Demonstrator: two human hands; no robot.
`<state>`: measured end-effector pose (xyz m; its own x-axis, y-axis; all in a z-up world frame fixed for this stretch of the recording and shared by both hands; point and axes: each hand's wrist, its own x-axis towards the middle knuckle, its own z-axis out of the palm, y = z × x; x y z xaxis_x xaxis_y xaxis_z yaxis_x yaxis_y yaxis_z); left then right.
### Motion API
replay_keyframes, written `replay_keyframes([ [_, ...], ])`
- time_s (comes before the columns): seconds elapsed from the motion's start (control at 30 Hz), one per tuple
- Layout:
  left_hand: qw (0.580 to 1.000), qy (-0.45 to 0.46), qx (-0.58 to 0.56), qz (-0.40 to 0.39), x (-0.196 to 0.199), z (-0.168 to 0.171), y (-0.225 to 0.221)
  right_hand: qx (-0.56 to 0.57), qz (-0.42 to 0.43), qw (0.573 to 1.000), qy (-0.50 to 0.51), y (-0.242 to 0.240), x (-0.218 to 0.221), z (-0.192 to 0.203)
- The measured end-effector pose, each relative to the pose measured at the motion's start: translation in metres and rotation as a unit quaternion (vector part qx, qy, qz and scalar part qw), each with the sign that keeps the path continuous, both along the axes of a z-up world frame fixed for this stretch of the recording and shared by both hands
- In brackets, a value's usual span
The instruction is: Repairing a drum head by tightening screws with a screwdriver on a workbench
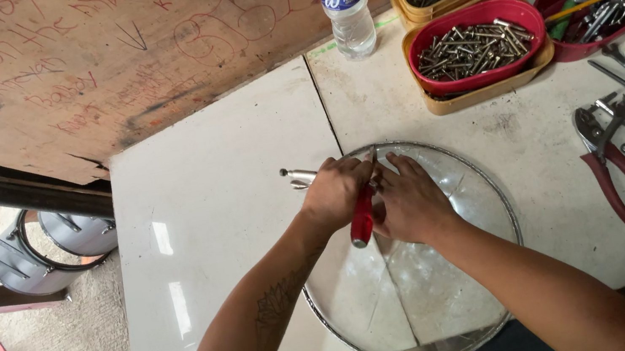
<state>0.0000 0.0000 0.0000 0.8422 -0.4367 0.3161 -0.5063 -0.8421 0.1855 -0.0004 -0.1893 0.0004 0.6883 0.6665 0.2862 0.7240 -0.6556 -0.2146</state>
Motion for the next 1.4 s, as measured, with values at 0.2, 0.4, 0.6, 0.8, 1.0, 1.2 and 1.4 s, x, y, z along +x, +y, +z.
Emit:
replay_keyframes([
  [0.2,0.998,-0.044,0.045,-0.020,-0.001,-0.002,0.002,-0.040,0.004,0.998,0.041,0.002,0.002,0.000],
  [0.4,0.984,-0.137,0.101,-0.055,0.005,-0.002,0.001,-0.075,-0.018,0.992,0.095,0.002,0.005,0.003],
  [0.6,0.989,-0.083,0.115,-0.044,-0.003,0.013,-0.005,-0.026,-0.018,0.996,0.082,0.002,-0.002,0.015],
  [0.8,0.998,-0.007,0.054,-0.007,0.006,0.004,0.000,-0.075,-0.007,0.996,0.046,0.003,0.007,0.001],
  [1.0,0.985,-0.079,0.137,-0.073,0.006,0.003,0.008,-0.043,-0.007,0.998,0.044,0.002,0.004,-0.013],
  [1.2,0.993,-0.026,0.105,-0.051,0.001,0.006,0.027,0.000,0.064,0.998,0.011,-0.002,0.015,-0.005],
  [1.4,0.996,0.010,0.081,-0.031,-0.005,-0.006,0.033,-0.036,0.096,0.994,0.038,-0.002,0.017,-0.005],
])
